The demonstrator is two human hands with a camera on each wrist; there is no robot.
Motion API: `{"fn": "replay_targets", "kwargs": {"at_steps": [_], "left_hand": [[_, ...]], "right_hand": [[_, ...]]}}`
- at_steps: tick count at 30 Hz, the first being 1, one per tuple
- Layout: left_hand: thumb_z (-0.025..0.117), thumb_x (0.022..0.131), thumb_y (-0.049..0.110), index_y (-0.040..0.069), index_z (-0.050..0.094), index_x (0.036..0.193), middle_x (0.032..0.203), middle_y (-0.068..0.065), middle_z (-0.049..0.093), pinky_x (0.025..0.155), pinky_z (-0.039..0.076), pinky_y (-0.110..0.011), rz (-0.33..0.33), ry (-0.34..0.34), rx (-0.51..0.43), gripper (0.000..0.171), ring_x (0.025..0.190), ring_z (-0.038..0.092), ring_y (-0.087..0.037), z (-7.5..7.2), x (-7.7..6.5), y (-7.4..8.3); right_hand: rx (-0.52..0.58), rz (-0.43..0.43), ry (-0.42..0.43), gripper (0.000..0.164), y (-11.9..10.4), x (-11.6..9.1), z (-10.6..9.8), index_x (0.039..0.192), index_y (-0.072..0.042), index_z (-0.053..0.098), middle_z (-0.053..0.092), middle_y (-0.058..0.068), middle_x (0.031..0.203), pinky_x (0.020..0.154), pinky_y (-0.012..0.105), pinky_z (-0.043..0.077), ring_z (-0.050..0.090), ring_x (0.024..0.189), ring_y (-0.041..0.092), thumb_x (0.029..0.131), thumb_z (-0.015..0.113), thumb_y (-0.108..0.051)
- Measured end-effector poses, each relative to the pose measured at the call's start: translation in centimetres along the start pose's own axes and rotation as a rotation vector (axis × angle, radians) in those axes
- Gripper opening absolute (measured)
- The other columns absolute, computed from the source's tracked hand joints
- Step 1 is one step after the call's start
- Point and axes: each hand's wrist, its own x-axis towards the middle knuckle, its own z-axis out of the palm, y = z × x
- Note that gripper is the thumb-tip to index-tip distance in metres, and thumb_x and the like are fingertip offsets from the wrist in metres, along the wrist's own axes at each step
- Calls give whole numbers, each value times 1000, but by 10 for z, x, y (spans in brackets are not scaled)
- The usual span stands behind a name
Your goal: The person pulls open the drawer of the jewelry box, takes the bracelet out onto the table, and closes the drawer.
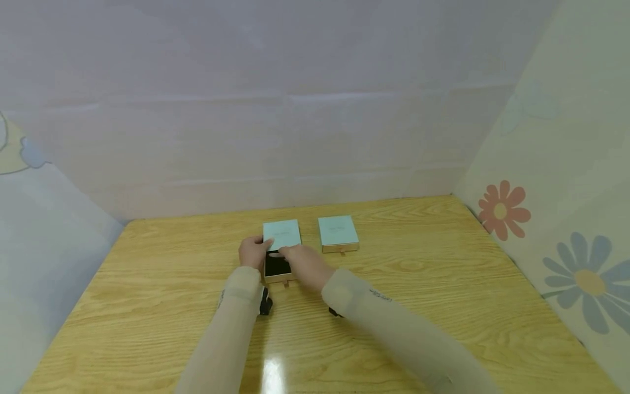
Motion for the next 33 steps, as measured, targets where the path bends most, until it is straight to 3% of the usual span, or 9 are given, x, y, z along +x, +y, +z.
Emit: {"fn": "replay_targets", "kwargs": {"at_steps": [6,13,18,25,33], "left_hand": [[61,97,8,-13,58,126,126,-30,56,98,45,-49,-12,12,3,37,118,52,-42,2,6,-3],[62,96,10,-13,59,125,125,-30,58,98,45,-50,0,20,34,36,117,53,-42,3,10,-7],[62,97,10,-13,59,125,125,-30,57,99,44,-50,5,20,30,36,118,53,-42,2,8,-7],[61,97,9,-12,59,126,126,-30,57,99,44,-50,4,13,19,36,119,52,-42,1,6,-5],[62,96,9,-13,58,126,127,-31,56,100,44,-50,7,19,17,38,120,51,-42,0,6,-6]], "right_hand": [[154,53,48,26,9,-3,-2,123,-2,64,69,11,110,76,26,55,68,88,19,99,55,-3],[460,170,69,30,18,-7,-6,129,4,60,64,18,120,78,31,55,65,98,25,101,51,-3],[653,224,127,31,24,-11,-5,129,8,59,66,23,113,72,31,56,66,91,28,100,52,-1],[992,399,195,33,28,-15,-6,129,11,56,66,30,105,76,41,58,69,87,33,96,56,3],[1105,447,206,36,30,-22,-11,133,10,53,67,29,101,79,50,56,71,81,27,98,55,1]]}}
